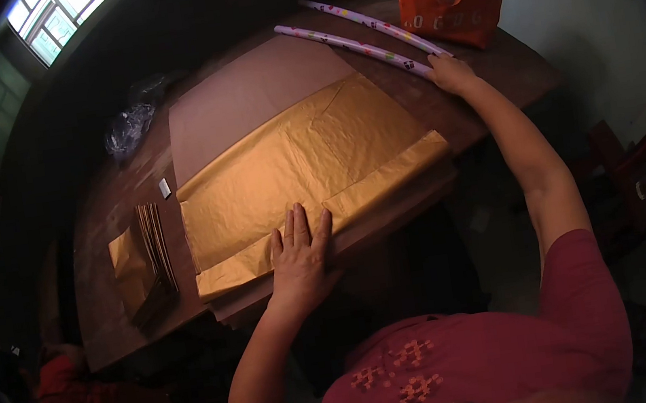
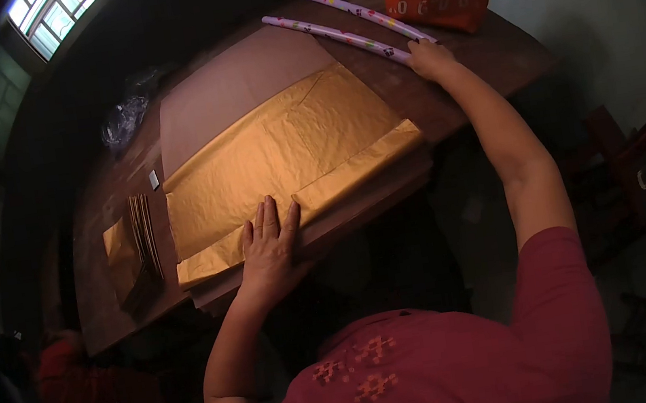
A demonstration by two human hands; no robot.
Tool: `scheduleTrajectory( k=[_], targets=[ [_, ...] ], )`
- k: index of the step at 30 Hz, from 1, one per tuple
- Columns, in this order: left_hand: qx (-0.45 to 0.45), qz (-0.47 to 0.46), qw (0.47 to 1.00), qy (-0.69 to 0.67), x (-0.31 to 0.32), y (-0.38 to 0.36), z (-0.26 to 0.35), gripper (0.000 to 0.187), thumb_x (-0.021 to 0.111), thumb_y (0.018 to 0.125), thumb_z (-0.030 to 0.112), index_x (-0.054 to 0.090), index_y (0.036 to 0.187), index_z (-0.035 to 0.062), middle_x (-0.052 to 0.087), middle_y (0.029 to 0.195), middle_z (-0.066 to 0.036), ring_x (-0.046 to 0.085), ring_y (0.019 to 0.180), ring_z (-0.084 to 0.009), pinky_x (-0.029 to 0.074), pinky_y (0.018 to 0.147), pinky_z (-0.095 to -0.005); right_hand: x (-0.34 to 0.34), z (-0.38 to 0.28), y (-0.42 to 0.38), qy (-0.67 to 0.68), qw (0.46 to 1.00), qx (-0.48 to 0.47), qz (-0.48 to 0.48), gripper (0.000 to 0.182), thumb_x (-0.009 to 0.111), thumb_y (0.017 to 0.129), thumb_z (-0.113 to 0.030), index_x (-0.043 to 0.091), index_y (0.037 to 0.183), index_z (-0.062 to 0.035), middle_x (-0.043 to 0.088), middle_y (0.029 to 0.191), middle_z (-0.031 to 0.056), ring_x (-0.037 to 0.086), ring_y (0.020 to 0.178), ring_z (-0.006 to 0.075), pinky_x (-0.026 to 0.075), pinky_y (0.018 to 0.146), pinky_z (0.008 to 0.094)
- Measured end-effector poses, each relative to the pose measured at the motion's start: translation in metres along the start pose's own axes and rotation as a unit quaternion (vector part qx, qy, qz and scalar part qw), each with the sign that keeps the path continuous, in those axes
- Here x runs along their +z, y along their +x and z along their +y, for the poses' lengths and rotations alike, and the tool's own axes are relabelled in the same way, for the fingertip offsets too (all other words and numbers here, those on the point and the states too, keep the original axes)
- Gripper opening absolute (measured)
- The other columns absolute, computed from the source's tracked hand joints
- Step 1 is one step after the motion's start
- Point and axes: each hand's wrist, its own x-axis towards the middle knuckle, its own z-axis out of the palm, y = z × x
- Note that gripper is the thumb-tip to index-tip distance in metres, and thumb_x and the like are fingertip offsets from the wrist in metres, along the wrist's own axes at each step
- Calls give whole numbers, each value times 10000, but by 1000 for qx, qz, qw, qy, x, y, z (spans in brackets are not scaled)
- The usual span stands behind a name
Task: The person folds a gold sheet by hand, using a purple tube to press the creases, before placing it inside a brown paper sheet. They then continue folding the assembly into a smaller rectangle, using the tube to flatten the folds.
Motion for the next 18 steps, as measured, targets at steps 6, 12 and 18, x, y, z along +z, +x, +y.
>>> scheduleTrajectory(
  k=[6, 12, 18],
  targets=[
    [-1, 31, 1000, 4, 4, 1, 2, 948, 759, 775, 444, 307, 1556, 155, 247, 1575, -305, 259, 1469, -441, 234, 1142, -609, -18, -17, 1, -21, 994, -91, -48, 367, 586, 935, -383, 594, 1128, -71, 690, 1086, 211, 656, 1045, 381, 501, 893, 500],
    [-20, 59, 998, -18, 11, 1, 3, 976, 754, 783, 435, 280, 1549, 59, 280, 1566, -291, 273, 1471, -412, 232, 1149, -593, -62, -58, -72, 234, 962, -138, -29, 403, 612, 919, -341, 607, 1194, -47, 673, 1086, 230, 636, 1041, 396, 499, 883, 480],
    [-28, 57, 998, -14, 19, 2, 2, 1066, 799, 734, 377, 227, 1539, -23, 255, 1588, -257, 254, 1484, -390, 204, 1178, -570, -81, -177, -229, 305, 929, -210, 4, 505, 609, 917, -235, 527, 1320, 59, 617, 1064, 243, 641, 950, 408, 519, 827, 466]
  ],
)
